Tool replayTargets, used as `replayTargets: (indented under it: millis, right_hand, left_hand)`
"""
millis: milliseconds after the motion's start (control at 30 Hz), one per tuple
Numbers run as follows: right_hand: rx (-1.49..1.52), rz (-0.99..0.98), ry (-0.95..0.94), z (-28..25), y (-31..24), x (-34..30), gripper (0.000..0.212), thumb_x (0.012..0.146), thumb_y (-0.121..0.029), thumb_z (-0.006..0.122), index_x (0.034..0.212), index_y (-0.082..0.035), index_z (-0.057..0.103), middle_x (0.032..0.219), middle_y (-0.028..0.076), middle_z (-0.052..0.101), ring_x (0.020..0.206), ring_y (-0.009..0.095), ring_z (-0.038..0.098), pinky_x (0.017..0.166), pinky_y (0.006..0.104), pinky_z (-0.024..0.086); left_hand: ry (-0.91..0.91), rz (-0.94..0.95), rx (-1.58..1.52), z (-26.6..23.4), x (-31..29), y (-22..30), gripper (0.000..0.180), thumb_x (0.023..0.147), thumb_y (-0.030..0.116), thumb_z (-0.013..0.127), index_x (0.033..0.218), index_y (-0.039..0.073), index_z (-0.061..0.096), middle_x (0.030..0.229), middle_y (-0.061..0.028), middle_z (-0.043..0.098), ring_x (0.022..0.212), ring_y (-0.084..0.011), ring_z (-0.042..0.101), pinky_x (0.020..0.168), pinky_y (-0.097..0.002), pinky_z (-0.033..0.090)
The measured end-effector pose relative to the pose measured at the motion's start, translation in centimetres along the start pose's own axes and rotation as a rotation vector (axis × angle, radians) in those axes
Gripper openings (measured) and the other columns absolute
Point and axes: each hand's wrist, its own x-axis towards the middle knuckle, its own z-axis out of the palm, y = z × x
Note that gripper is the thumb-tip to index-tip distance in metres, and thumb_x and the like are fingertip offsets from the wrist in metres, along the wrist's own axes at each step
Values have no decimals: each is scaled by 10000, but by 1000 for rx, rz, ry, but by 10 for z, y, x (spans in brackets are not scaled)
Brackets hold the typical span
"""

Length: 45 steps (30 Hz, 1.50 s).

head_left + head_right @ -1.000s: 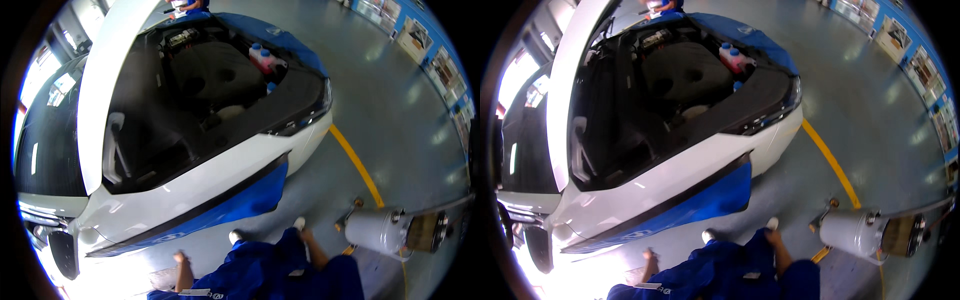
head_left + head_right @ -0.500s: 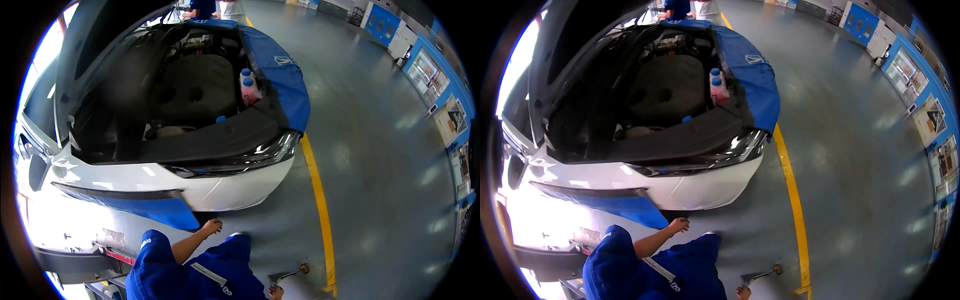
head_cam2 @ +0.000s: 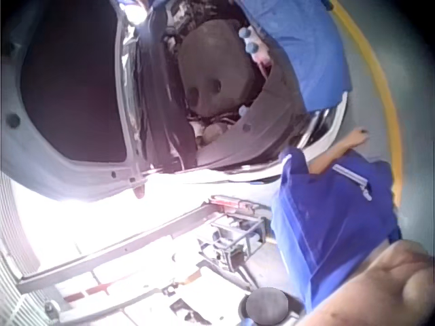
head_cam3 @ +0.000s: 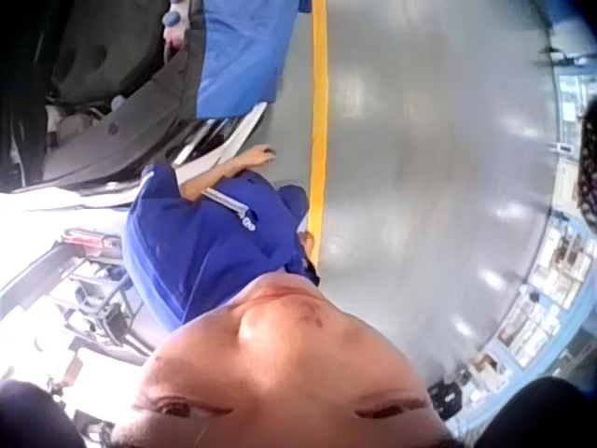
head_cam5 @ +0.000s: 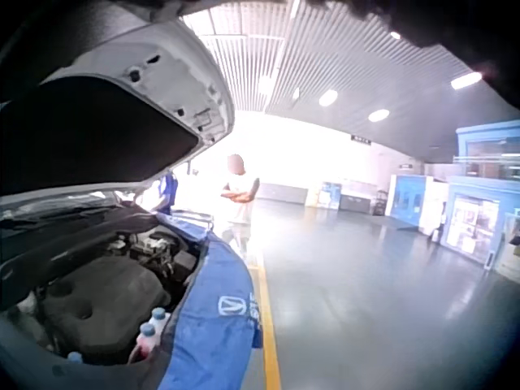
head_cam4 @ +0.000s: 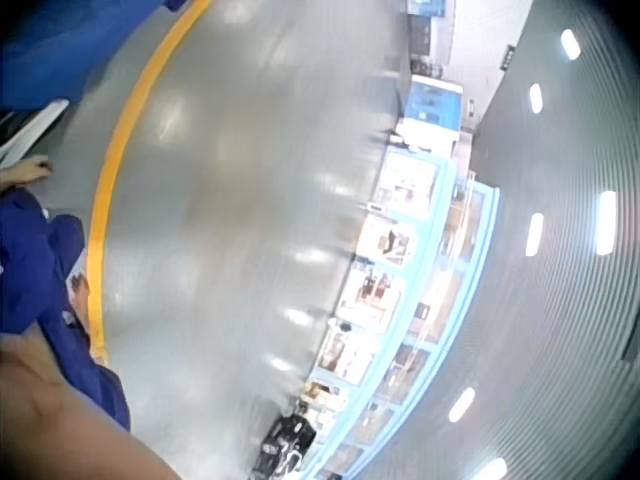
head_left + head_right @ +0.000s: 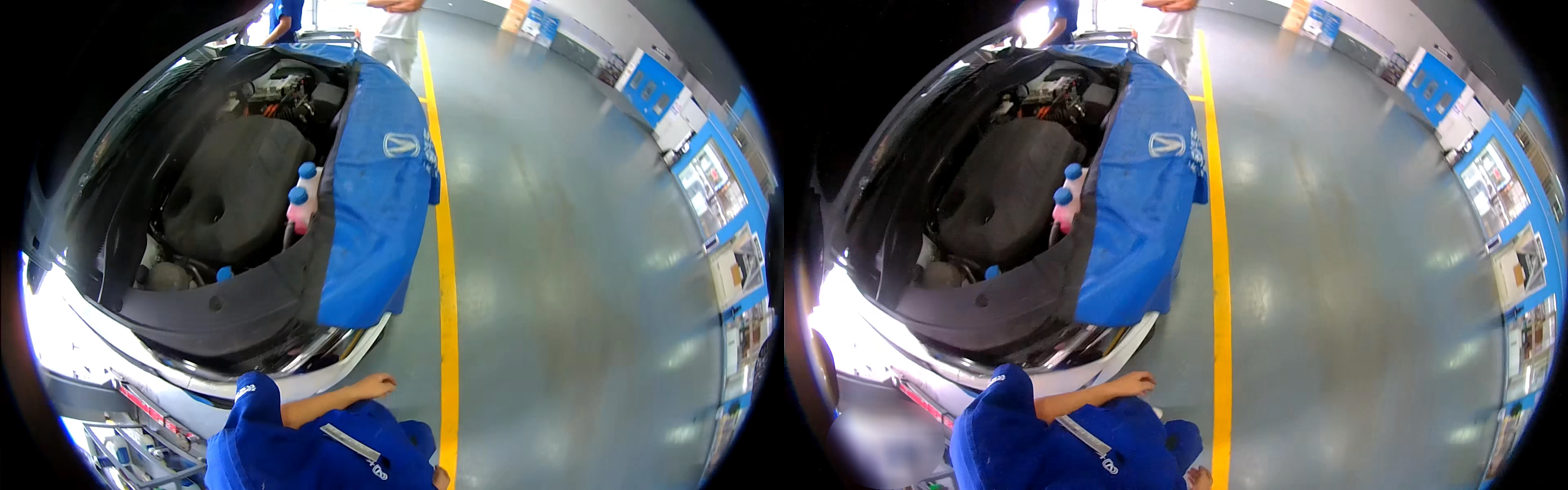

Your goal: The person removes the engine cover, sprays a cleaning solution into the engine bay, and uses a pressure washer to rinse the area. They then use an air hose to blow out remaining moisture and remove protective covers.

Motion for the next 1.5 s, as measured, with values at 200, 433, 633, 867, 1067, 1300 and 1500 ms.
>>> replayTargets:
  millis: [200, 433, 633, 867, 1067, 1300, 1500]
  right_hand:
    - [-60, 138, -54, 40, -170, 162, 247, 838, -191, 606, 874, 52, 579, 701, 152, 620, 601, 290, 597, 553, 391, 496]
    - [-140, 178, -136, 88, -398, 369, 219, 828, -171, 589, 789, 43, 569, 681, 150, 610, 579, 275, 585, 535, 384, 489]
    - [-334, -402, -264, 308, -737, 478, 64, 818, -96, 523, 778, -47, 532, 642, 85, 586, 550, 160, 564, 474, 277, 410]
    - [-301, -964, -999, 624, -1044, 241, 175, 840, -65, 578, 1000, -7, 619, 898, 77, 573, 794, 152, 525, 741, 285, 446]
    - [3, -630, -2074, 720, -1235, 69, 158, 918, -184, 501, 1015, -65, 534, 899, 106, 576, 794, 209, 519, 608, 320, 476]
    - [-155, -374, -2191, 895, -1339, 103, 118, 898, -198, 554, 952, -96, 580, 884, 66, 621, 766, 191, 516, 638, 279, 422]
    - [-255, -224, -2314, 1059, -1423, 127, 110, 897, -192, 556, 945, -97, 585, 895, 63, 622, 772, 192, 516, 651, 282, 419]
  left_hand:
    - [277, 250, 195, -31, 146, 153, 378, 852, 307, 614, 1106, 28, 605, 1050, -153, 668, 1001, -285, 633, 869, -374, 481]
    - [422, 193, 270, -86, 245, 266, 390, 840, 291, 594, 1117, 17, 613, 1012, -174, 672, 958, -318, 639, 841, -394, 491]
    - [865, 62, -119, -158, 311, 358, 336, 845, 250, 604, 1091, 22, 624, 1013, -160, 677, 960, -291, 651, 836, -361, 499]
    - [974, 155, -120, -303, 468, 489, 272, 836, 246, 594, 984, 23, 643, 977, -183, 644, 904, -311, 626, 785, -382, 484]
    - [896, 390, -105, -457, 519, 656, 237, 876, 210, 575, 1006, 13, 599, 971, -135, 596, 864, -230, 610, 764, -347, 482]
    - [1171, 289, -243, -619, 581, 716, 234, 877, 192, 582, 1020, 9, 612, 946, -95, 629, 846, -168, 604, 759, -300, 480]
    - [1416, 234, -563, -725, 614, 722, 210, 873, 168, 600, 1011, 13, 629, 891, -46, 649, 829, -112, 594, 757, -265, 469]
